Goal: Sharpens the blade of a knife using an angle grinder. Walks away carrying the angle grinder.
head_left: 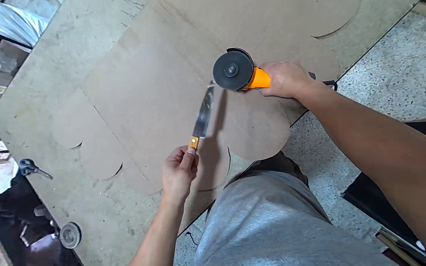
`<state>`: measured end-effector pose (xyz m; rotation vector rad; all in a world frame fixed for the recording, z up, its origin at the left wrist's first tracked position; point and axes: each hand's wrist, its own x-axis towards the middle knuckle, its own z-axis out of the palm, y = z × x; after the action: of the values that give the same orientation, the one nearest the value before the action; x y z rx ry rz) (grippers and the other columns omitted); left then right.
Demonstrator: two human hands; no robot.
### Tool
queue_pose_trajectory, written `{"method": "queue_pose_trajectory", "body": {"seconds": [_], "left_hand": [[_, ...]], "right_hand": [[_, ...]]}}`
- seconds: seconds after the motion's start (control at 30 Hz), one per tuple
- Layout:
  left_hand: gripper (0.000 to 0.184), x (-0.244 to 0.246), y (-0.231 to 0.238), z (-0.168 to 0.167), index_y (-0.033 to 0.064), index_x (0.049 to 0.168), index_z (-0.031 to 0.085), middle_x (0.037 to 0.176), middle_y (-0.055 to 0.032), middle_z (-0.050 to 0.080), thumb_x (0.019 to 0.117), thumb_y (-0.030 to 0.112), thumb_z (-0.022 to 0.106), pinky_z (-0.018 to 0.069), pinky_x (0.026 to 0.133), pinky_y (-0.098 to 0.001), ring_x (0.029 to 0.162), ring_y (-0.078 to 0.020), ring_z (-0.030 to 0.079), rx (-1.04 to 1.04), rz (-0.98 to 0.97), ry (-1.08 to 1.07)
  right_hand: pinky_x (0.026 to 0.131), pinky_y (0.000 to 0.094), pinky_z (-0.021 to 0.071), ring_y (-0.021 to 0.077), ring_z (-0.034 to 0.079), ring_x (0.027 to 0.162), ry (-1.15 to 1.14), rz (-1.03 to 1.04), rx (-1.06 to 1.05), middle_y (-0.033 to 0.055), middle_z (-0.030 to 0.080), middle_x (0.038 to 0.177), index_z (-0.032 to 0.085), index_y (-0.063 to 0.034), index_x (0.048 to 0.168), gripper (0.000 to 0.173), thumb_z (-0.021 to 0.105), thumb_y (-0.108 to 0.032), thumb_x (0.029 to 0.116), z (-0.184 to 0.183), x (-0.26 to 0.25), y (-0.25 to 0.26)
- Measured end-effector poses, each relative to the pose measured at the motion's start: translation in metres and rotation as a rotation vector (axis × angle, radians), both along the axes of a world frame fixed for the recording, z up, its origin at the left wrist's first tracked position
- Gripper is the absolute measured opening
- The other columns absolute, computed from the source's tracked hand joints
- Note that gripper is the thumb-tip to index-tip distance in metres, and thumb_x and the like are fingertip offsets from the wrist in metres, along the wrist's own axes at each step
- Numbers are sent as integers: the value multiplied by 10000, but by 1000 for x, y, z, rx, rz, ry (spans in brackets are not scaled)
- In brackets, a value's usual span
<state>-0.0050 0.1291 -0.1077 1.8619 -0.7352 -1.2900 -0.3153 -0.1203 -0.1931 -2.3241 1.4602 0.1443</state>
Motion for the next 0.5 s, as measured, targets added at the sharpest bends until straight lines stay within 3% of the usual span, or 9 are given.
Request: {"method": "queue_pose_trajectory", "body": {"seconds": [0.1, 0.23, 0.5], "left_hand": [[199, -6, -45, -22, 45, 1093, 644, 721, -34, 635, 1090, 184, 502, 403, 419, -221, 472, -81, 479, -129, 35, -80], [192, -30, -102, -59, 38, 1078, 620, 697, -27, 607, 1092, 195, 509, 396, 416, -231, 468, -89, 472, -231, 46, -45], [225, -47, -122, -71, 40, 1088, 620, 709, -36, 624, 1101, 231, 501, 416, 420, -243, 472, -103, 492, -206, 54, -29]], "right_hand": [[808, 612, 550, 351, 693, 1047, 3, 5, 3, 120, 688, 1169, 596, -134, 1278, 588, 766, -496, 847, -1, 2, 1], [822, 616, 556, 350, 692, 1062, 16, -3, 15, 116, 688, 1185, 592, -137, 1282, 600, 768, -504, 842, -1, 1, 0], [833, 606, 555, 338, 687, 1083, 19, -1, 27, 109, 680, 1225, 584, -147, 1307, 613, 755, -513, 846, -1, 1, -1]]}}
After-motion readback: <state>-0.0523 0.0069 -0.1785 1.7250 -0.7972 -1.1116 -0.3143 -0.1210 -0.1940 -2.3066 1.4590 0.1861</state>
